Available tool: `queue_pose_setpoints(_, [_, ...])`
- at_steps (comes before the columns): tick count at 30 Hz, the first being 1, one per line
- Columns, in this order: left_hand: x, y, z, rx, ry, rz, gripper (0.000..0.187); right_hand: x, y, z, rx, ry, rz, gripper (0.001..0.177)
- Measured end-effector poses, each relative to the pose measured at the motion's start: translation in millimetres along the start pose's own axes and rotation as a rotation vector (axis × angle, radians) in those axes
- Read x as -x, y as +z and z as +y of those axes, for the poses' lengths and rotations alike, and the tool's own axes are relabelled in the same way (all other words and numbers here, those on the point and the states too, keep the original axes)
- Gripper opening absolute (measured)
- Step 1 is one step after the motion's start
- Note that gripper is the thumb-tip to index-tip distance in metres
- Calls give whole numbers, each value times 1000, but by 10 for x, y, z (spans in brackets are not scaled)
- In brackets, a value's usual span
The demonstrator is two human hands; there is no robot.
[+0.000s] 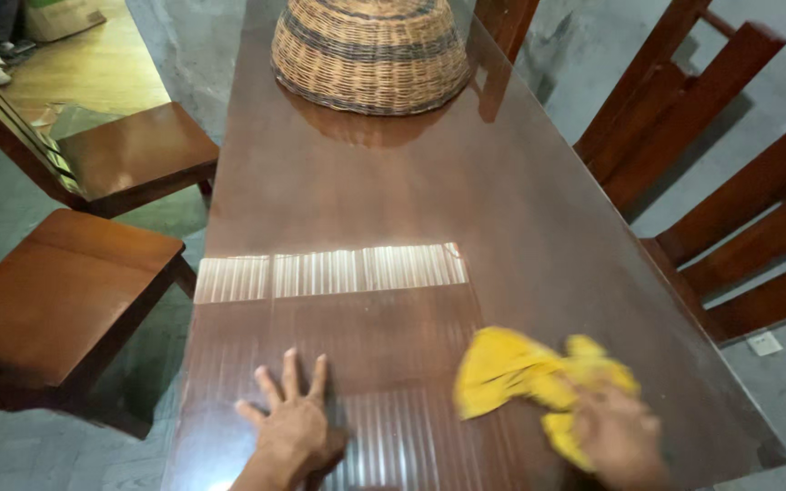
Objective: The person wipes a glossy wooden dining table with a yellow cloth. They move the cloth across the surface in repeated strokes, covering different areas of the table while a woven basket remains on the tabletop.
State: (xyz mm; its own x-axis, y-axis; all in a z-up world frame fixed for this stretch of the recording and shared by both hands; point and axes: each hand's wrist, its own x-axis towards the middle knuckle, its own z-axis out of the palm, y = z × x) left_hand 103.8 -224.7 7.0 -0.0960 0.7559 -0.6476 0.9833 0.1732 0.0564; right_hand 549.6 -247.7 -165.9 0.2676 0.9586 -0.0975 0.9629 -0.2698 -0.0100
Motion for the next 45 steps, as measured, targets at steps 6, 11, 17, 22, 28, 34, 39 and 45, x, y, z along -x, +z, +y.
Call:
queue_pose_setpoints(6, [-24, 124, 884, 72, 79, 12, 114, -500, -280, 903, -20, 330, -85, 68])
queue_pose_setpoints(11, [-133, 153, 1364, 96, -22, -51, 127, -612, -251, 896, -213, 437, -70, 78])
queue_pose_setpoints(17, [-204, 250, 1416, 108, -74, -17, 133, -249, -291, -186, -199, 84, -35, 74])
queue_pose_setpoints(22, [-180, 251, 1430, 90, -81, -13, 131, 401, -543, -1018, -338, -581, -77, 65])
queue_pose_setpoints(28, [-177, 227, 1428, 89, -83, 4, 133, 82, -402, -511, -323, -727, 100, 66])
queue_pose_setpoints(34, [-204, 227, 1441, 86, -97, -14, 133, -816, -21, 1112, -62, -241, 389, 53])
queue_pose_setpoints(39, [-193, 243, 1422, 97, -90, -12, 132, -1366, 289, 1816, -227, 391, 217, 63])
queue_pose_setpoints(45, [-180, 131, 1463, 90, -95, -76, 131, -1258, 250, 760, -89, 187, 197, 67])
